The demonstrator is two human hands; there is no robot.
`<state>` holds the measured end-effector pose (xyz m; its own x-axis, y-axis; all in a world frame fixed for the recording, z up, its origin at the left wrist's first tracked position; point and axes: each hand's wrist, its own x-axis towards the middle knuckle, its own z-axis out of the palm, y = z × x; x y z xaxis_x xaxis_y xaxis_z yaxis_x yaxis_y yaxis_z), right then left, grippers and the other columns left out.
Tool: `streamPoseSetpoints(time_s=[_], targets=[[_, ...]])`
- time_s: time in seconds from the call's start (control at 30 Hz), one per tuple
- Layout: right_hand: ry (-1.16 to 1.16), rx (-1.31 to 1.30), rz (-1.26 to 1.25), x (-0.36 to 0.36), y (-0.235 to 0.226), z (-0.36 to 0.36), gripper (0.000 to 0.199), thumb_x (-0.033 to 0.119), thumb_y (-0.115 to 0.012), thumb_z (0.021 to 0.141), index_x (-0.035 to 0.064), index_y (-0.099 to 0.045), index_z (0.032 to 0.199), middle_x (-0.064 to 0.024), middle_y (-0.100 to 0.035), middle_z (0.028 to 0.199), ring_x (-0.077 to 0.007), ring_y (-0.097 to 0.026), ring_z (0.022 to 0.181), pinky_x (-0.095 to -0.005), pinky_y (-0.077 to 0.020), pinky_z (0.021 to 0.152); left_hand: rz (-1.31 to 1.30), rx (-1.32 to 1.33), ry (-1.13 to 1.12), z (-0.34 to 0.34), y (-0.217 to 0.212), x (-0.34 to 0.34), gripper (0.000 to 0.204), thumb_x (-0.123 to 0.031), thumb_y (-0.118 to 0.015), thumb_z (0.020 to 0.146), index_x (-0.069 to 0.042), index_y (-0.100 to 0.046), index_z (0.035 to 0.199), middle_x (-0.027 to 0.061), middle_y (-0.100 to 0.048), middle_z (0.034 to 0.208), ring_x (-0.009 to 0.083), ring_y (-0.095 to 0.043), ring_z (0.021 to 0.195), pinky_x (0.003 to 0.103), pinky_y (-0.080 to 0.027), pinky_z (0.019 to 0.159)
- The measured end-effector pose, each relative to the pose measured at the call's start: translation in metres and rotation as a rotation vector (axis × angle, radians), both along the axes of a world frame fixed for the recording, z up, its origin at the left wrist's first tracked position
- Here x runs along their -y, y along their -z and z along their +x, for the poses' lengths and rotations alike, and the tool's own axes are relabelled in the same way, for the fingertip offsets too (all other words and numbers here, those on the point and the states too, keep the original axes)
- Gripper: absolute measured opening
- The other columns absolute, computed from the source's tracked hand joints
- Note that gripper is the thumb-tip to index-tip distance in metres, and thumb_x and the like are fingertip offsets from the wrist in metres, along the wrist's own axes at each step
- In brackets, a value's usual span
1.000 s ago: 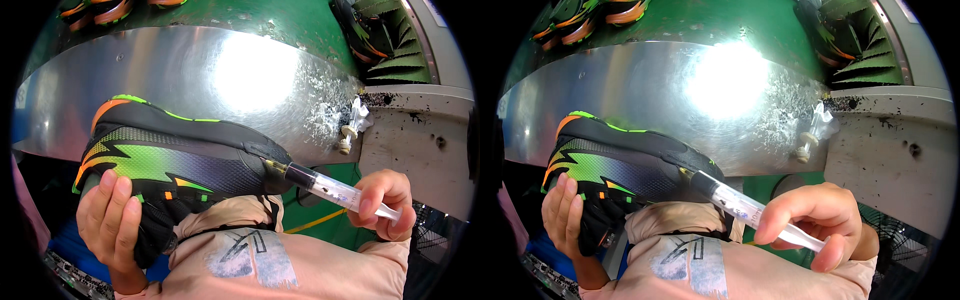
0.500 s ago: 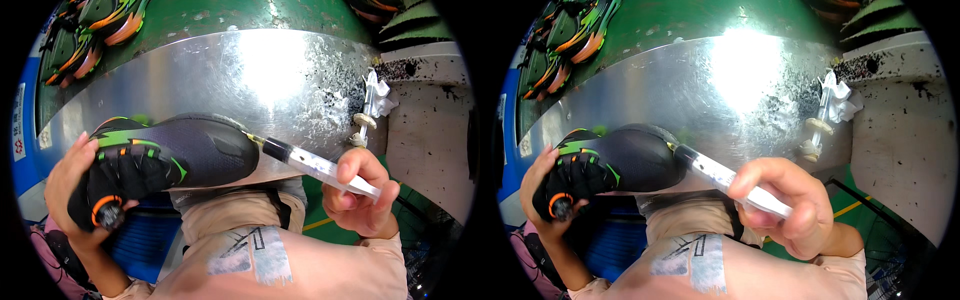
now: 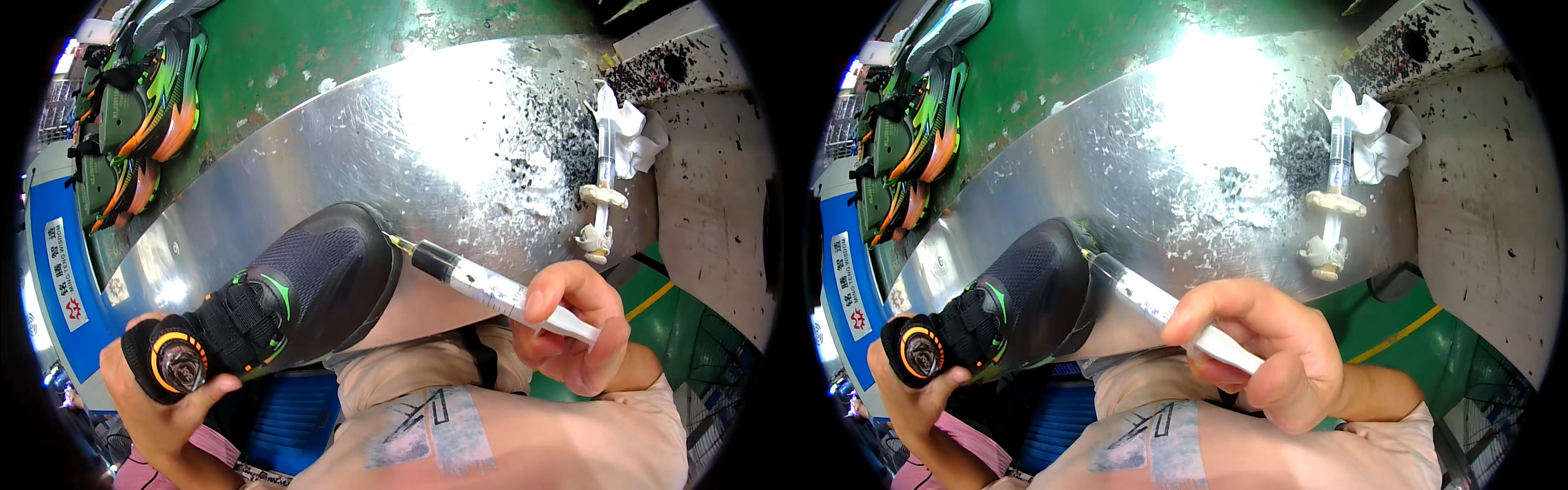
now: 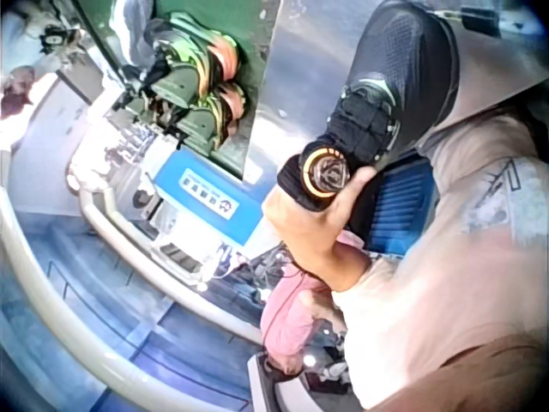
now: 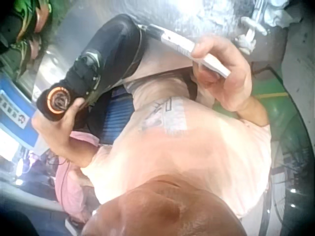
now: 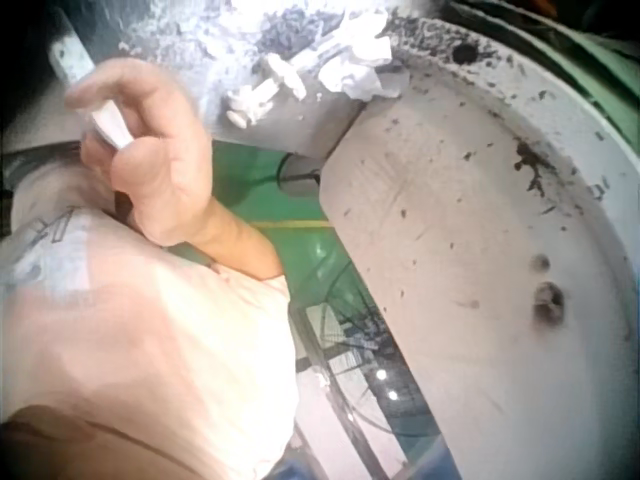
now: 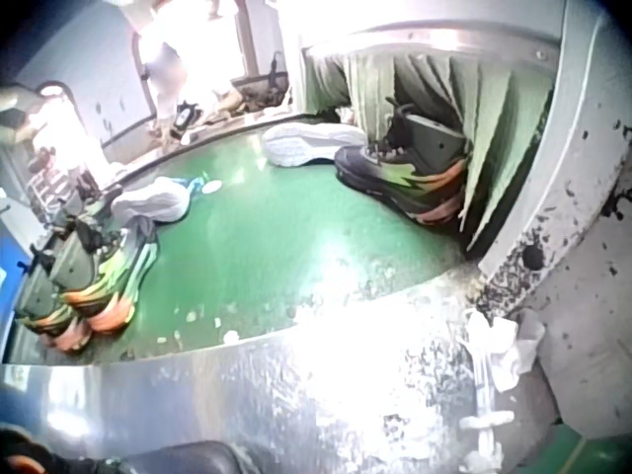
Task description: The person applies adhesive to the seams and edges of an athletic shoe using a syringe.
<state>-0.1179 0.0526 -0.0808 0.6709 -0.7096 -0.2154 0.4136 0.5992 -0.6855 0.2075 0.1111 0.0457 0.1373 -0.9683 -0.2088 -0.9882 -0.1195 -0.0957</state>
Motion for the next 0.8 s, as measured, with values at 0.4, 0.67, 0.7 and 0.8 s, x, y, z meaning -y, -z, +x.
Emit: streamPoseSetpoints(time_s=[0.4,0.67,0.7,0.8], targets=[[0.044,-0.023,-0.048,-0.002,-0.005,0.019,0.074,0.053,-0.051,0.088,-0.0085,-0.037,0.126,-0.0049,-0.048,0.099,-0.0059,-0.036,0.067,-0.0203,-0.0318,0.06,-0.097,-0.422,-0.235,-0.043,0.005,0.0,0.04,-0.022,-0.079,0.067,0.006,-0.058,0.088,0.0088,-0.058,0.072,0.018,-0.054,0.064,0.029,-0.045,0.062],[0.157,-0.026,-0.165,-0.015,-0.009,0.036,0.066,0.046,-0.053,0.09,-0.0077,-0.037,0.127,-0.0015,-0.05,0.092,-0.0035,-0.04,0.073,-0.0173,-0.034,0.065,0.046,-0.219,-0.214,-0.075,-0.013,-0.006,0.034,-0.023,-0.077,0.074,0.001,-0.064,0.095,0.0157,-0.066,0.081,0.0293,-0.066,0.07,0.034,-0.05,0.063],[0.18,-0.039,-0.168,-0.016,-0.008,0.036,0.065,0.045,-0.053,0.091,-0.0074,-0.038,0.127,-0.0008,-0.05,0.09,-0.0032,-0.04,0.074,-0.017,-0.0339,0.065,0.032,-0.239,-0.228,-0.076,-0.009,-0.004,0.034,-0.023,-0.077,0.074,0.0,-0.064,0.095,0.0157,-0.066,0.081,0.0295,-0.066,0.071,0.035,-0.05,0.063],[0.187,-0.056,-0.162,-0.02,-0.008,0.036,0.062,0.042,-0.053,0.092,-0.0067,-0.039,0.126,0.0006,-0.049,0.086,-0.0026,-0.039,0.073,-0.0169,-0.0328,0.064,-0.006,-0.276,-0.28,-0.083,-0.003,0.002,0.034,-0.023,-0.076,0.075,0.001,-0.062,0.096,0.0162,-0.066,0.081,0.0308,-0.065,0.072,0.036,-0.05,0.064]])
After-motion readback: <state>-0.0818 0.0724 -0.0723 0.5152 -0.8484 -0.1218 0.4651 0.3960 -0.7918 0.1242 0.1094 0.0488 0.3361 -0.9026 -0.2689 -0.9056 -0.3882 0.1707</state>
